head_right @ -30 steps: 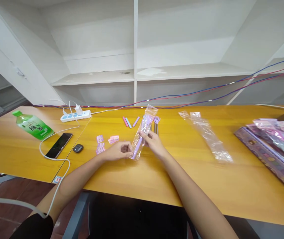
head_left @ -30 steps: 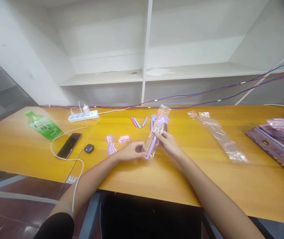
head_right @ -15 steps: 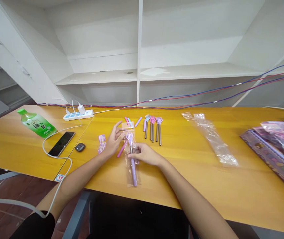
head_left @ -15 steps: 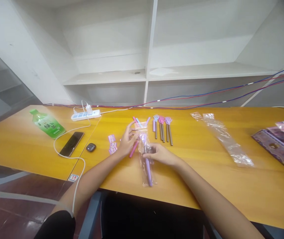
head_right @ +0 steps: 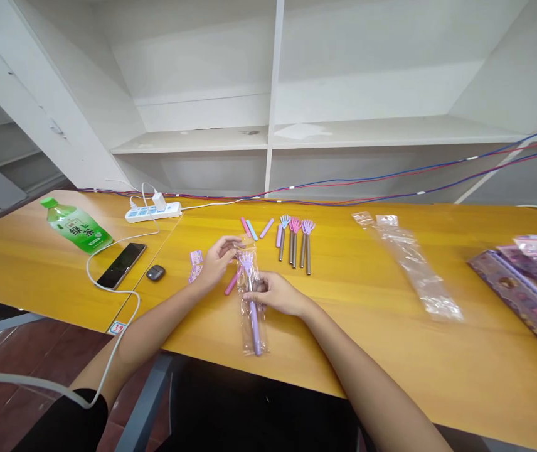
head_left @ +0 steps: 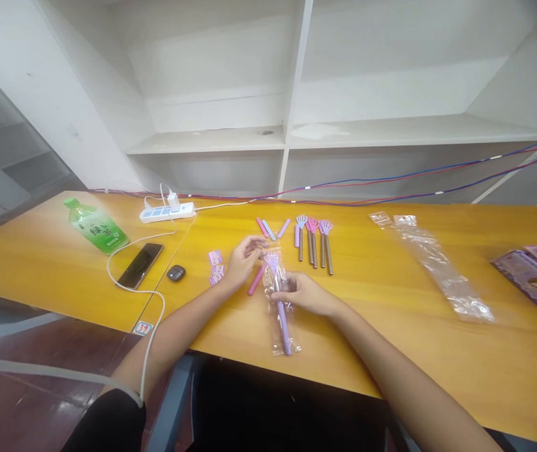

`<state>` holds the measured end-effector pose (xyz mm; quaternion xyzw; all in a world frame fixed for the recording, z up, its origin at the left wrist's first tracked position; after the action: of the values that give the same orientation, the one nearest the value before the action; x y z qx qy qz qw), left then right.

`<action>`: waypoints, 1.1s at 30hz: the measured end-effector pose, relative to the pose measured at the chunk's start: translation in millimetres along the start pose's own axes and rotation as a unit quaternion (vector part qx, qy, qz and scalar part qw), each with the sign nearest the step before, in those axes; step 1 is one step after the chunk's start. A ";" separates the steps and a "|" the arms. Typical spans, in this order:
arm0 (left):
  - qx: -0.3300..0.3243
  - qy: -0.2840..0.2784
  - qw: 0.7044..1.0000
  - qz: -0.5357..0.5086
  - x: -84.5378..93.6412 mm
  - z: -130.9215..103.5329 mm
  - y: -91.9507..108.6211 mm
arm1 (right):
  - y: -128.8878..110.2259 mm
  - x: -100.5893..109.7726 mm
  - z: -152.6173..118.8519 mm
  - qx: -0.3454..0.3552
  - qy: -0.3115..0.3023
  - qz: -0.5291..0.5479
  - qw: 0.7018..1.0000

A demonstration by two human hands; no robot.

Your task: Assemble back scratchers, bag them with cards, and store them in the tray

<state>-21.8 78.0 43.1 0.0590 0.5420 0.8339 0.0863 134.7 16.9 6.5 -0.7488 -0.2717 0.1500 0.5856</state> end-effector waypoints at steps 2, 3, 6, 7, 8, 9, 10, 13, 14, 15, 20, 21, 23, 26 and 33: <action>-0.003 0.008 1.000 -0.001 0.7 0.7 -0.5 | 0.0 0.3 0.0 0.006 0.000 -0.012 1.000; -0.006 0.011 1.000 -0.001 1.2 1.1 -0.9 | 0.2 0.2 0.0 0.009 -0.002 -0.017 1.000; -0.003 0.022 1.000 -0.001 3.8 1.7 -3.3 | 1.3 0.0 -0.1 0.010 -0.009 -0.027 1.000; -0.002 0.024 1.000 -0.002 4.6 1.7 -3.8 | 1.5 0.0 -0.2 0.011 -0.010 -0.028 0.999; -0.004 0.022 1.000 -0.003 5.0 1.7 -3.9 | 1.5 -0.1 -0.4 0.012 -0.011 -0.030 0.999; -0.007 0.017 1.000 -0.002 4.9 1.7 -3.9 | 1.0 -0.2 -0.8 0.014 -0.012 -0.031 0.999; -0.010 0.011 1.000 -0.001 4.5 1.7 -3.8 | 0.2 -0.5 -1.2 0.018 -0.012 -0.033 0.999; -0.007 -0.005 1.000 -0.006 3.1 1.7 -6.0 | -2.2 -1.4 -2.0 0.023 -0.011 -0.036 0.999; -0.001 -0.005 1.000 -0.010 3.1 1.7 -7.5 | -2.2 -1.5 -1.9 0.017 -0.009 -0.036 0.999; 0.005 -0.001 1.000 -0.016 3.2 1.6 -9.1 | -1.9 -1.4 -1.7 0.011 -0.006 -0.036 0.999; 0.031 0.020 0.999 -0.027 4.9 0.5 -14.6 | -1.0 0.3 -0.3 0.011 0.007 -0.040 0.999; 0.036 0.024 0.999 -0.028 5.4 0.1 -15.5 | -0.9 0.6 -0.3 0.012 0.007 -0.043 0.999; 0.048 0.037 0.998 -0.032 6.7 -0.6 -18.0 | -1.0 0.5 -0.7 0.010 0.002 -0.050 0.999; 0.061 0.066 0.995 -0.050 9.0 -1.1 -22.4 | -4.1 -1.2 -2.5 0.011 -0.009 -0.055 0.998; 0.010 0.176 0.983 -0.044 28.3 4.4 -18.5 | -2.6 7.0 3.7 0.057 0.063 -0.067 0.994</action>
<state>-47.2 95.1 28.2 -0.1117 0.5587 0.8214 0.0261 137.8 24.3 8.6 -0.7023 -0.2743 0.0782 0.6522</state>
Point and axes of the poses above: each hand's wrist, its own z-axis towards the middle knuckle, its own x-axis out of the back of the hand, y = z × x, the point moved 6 cm from there along z, towards the middle knuckle, and after that the axes turned 8 degrees about -x, right-handed, at the moved point
